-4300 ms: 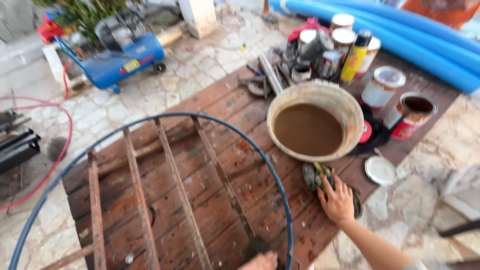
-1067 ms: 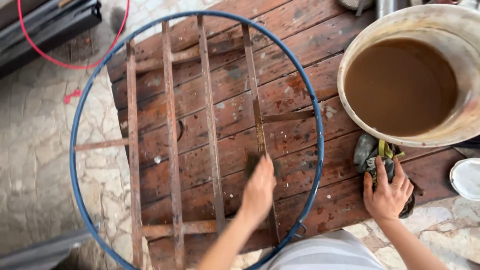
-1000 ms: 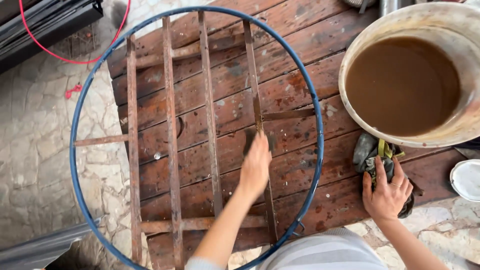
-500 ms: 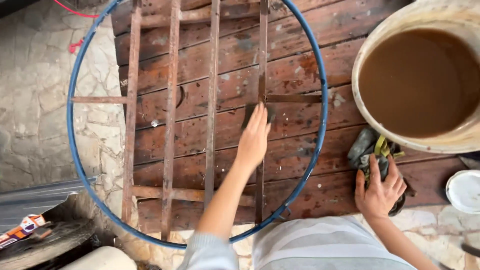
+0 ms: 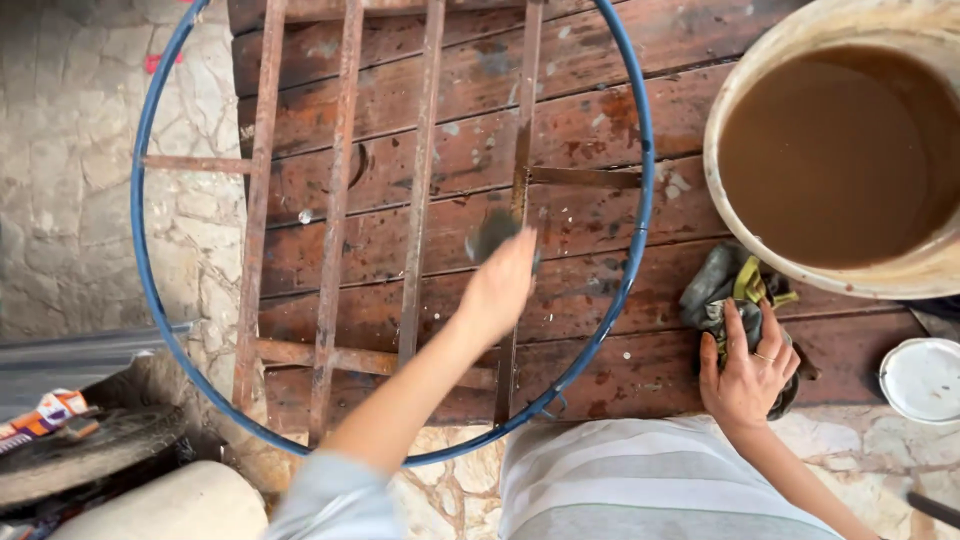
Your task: Sanding a circular metal grate using a sanding sponge and water
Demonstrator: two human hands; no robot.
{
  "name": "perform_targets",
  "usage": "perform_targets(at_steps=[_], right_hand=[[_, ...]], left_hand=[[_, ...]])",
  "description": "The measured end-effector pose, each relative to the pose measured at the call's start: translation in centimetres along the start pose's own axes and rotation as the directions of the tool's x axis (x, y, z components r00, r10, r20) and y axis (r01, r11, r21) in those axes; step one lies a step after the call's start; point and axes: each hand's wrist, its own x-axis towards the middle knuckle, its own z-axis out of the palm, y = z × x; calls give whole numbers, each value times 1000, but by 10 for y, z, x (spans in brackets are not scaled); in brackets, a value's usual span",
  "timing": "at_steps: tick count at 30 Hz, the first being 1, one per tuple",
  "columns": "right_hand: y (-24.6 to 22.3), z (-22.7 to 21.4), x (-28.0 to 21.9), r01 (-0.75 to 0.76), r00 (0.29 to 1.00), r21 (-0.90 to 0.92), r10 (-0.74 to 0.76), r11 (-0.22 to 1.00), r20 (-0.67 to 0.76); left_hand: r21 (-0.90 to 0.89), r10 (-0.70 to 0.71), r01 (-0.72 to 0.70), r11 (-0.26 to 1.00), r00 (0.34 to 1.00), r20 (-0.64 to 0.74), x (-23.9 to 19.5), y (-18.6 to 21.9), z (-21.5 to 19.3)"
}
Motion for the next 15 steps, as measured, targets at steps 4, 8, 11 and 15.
perform_targets(at_steps=[4, 8, 11, 15], right_hand=[[2, -3, 0, 1, 998, 14, -1, 1000, 57], [3, -2, -2, 13, 1000, 18, -14, 1000, 28], [3, -5, 1, 25, 999, 30, -26, 999, 23], [1, -6, 2, 18, 999, 46, -20, 999, 33]], left_hand=[[270, 291, -494, 826, 785, 547, 3, 11, -56], [308, 215, -438, 844, 804, 554, 87, -37, -9], [421, 250, -458, 783, 852, 461, 41, -14, -18], [86, 469, -563, 822, 755, 459, 9, -16, -49]])
